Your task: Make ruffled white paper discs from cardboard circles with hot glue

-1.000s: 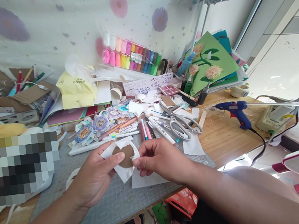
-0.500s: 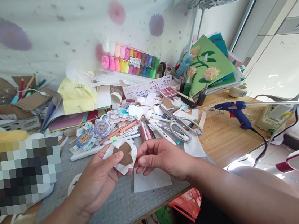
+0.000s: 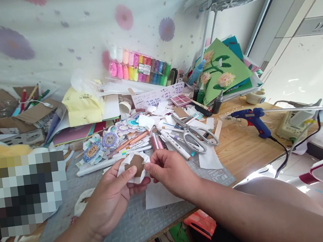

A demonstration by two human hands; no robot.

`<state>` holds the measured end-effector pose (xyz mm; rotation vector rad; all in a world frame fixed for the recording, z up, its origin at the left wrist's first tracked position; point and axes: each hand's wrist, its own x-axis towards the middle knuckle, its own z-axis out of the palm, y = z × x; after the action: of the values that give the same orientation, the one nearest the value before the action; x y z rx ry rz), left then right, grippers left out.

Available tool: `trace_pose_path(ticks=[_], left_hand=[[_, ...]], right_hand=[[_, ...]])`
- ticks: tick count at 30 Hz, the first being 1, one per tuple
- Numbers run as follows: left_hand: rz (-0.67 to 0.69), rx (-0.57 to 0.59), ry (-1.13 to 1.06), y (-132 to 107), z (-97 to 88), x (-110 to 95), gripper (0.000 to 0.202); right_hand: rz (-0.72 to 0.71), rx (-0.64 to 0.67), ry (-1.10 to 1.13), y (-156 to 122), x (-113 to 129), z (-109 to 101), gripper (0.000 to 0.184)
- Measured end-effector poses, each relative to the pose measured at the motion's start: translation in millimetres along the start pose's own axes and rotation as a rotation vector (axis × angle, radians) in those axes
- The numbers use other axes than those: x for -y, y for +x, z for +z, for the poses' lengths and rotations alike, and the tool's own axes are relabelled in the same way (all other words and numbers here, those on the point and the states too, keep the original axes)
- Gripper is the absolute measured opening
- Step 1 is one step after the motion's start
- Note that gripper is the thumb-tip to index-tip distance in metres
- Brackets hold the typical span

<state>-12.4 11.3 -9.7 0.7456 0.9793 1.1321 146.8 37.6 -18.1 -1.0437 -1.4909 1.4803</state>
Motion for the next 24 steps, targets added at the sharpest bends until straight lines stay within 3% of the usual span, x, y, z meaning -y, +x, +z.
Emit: trace_pose_path(ticks=[6, 11, 15, 24], left_hand=[[0.058, -0.003, -0.091, 2, -1.7, 0, 0.018], [0.048, 0.018, -0.117, -1, 3.0, 1, 0.017], [0.058, 0.032, -0.005, -2, 1.6, 3, 0.017], [0.021, 0.164, 0.179, 1, -5.6, -8, 0.013]], right_hand=[[0.015, 0.191, 0.283, 0, 4, -6, 0.029], [-0.03, 0.08, 0.164, 3, -1, 2, 0.027], [-0.004, -0.02, -0.007, 5, 0, 2, 0.017], [0.195, 0.053, -0.013, 7, 17, -8, 0.01]])
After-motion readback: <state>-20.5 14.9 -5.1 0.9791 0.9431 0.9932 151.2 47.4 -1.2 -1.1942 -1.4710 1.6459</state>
